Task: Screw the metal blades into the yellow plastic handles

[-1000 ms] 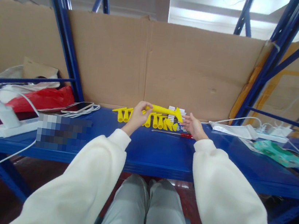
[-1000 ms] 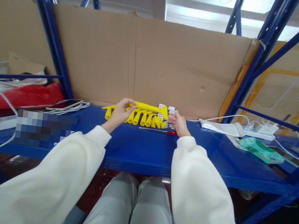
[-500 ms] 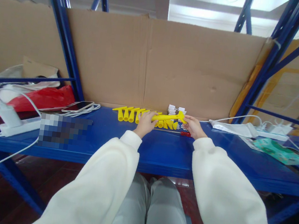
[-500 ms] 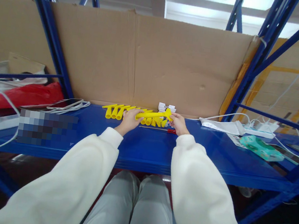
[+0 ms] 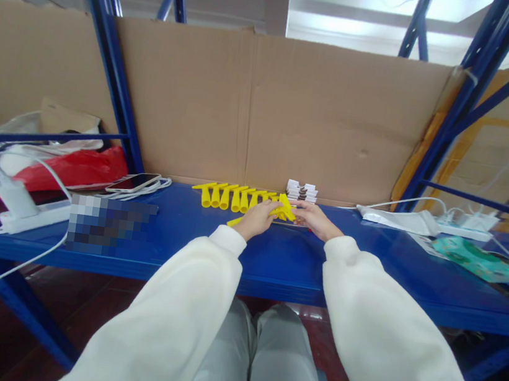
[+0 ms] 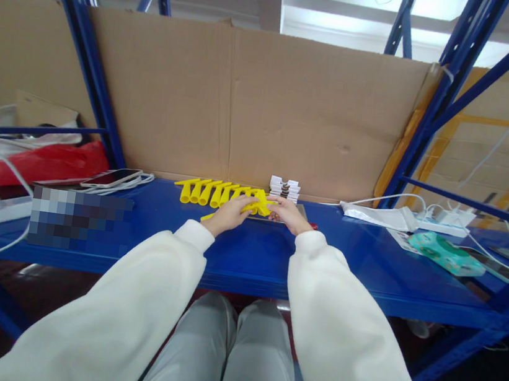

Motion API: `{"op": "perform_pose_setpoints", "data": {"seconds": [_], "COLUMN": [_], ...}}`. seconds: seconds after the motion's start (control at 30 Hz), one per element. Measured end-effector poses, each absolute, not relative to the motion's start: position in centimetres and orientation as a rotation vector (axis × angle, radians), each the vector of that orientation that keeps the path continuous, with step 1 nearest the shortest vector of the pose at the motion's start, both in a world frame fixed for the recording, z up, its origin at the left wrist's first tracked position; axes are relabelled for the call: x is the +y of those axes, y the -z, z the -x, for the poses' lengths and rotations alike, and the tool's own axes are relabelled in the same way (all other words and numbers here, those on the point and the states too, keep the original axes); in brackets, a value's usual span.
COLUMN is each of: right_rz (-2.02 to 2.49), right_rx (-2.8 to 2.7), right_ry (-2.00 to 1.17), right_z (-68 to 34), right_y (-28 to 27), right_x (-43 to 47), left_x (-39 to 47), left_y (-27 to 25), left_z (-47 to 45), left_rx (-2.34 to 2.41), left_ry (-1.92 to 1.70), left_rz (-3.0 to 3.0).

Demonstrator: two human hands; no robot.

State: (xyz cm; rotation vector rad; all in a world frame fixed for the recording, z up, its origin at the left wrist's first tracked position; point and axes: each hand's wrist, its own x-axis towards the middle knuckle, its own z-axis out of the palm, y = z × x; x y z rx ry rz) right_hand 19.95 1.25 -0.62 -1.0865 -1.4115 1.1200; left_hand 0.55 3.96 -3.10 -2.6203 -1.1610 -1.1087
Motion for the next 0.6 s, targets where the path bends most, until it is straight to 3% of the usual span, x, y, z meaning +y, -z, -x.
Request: {"op": "perform_pose_setpoints", "data": {"seconds": [0.17,0.37,0.6], "right_rz": [1.178,1.798,2.166], "right_rx": [-1.417,-1.231,-1.279], "right_ry": [-0.929,-0.218,-0.122], "right_z": [-21.2,-24.3,-25.1], "right_y": [0.5,0.4,0.7], "right_x": [1.9,2.6,2.0], "left_x": [3.5,3.2,2.5], "left_y": [2.8,2.7,2.2], "left_z": [-0.3,-0.3,-0.5], "left_rx": [-1.187,-1.205,-1.324], "left_ry": [1.088,1.1,1.084], "left_rz": [2.627,2.642,2.702]}}
